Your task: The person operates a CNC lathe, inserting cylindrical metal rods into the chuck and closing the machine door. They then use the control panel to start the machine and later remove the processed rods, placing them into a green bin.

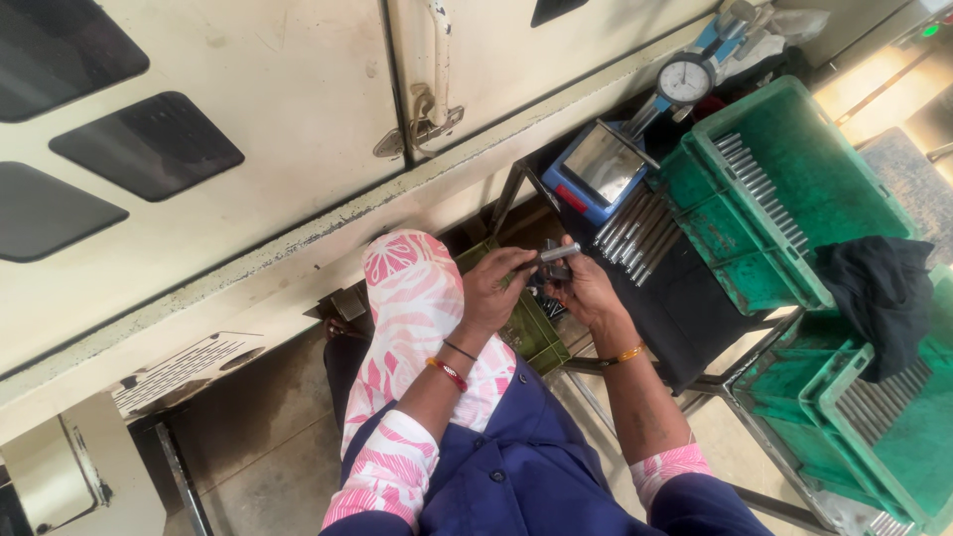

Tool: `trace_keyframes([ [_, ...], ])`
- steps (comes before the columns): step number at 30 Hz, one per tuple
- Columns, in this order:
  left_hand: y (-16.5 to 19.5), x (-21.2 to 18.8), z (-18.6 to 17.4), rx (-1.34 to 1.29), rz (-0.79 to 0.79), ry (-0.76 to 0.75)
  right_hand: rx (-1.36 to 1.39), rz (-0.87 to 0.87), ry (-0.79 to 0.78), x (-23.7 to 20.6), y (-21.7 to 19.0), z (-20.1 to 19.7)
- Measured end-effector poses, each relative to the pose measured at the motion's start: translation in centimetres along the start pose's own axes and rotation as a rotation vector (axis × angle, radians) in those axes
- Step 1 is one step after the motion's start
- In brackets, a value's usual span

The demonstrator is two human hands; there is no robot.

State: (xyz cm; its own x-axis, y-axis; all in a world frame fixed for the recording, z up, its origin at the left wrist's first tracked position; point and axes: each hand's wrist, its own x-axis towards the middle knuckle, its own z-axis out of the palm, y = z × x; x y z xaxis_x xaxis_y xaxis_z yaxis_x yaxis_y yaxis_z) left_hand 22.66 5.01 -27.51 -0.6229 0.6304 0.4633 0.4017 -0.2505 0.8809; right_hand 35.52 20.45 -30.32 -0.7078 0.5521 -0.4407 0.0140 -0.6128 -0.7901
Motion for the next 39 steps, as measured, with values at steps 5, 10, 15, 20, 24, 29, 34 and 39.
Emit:
trace_keyframes([
  [5, 0.3, 0.1, -0.1, -0.009, 0.014, 0.021, 0.022, 0.010, -0.012, -0.5, -0.8, 1.4],
  [10, 0.6, 0.0, -0.1, 0.052, 0.006, 0.023, -0.020, 0.021, 0.009, -1.0, -1.0, 2.0],
  [15, -0.1, 0.0, 0.6, 0.239, 0.119, -0.046, -0.061, -0.001, 0.069, -0.6, 0.0, 1.5],
  [20, -2.0, -0.6, 1.3, 0.308, 0.081, -0.083, -0.209, -0.062, 0.114, -0.2, 1.2, 1.0],
  [24, -2.7, -1.0, 1.3, 0.370, -0.079, -0.090, -0.418, -0.070, 0.118, -0.8, 1.1, 1.7],
  [29, -2.0, -1.2, 0.9, 0.035, -0.216, -0.023, -0.403, -0.126, 0.005, -2.0, 1.0, 4.2],
  [34, -1.8, -0.8, 0.8, 0.115, -0.224, -0.001, -0.344, -0.176, 0.045, -2.7, 1.3, 5.8],
  [39, -2.8, -0.8, 1.4, 0.242, -0.075, 0.101, -0.220, -0.207, 0.333, -4.3, 4.0, 7.9],
])
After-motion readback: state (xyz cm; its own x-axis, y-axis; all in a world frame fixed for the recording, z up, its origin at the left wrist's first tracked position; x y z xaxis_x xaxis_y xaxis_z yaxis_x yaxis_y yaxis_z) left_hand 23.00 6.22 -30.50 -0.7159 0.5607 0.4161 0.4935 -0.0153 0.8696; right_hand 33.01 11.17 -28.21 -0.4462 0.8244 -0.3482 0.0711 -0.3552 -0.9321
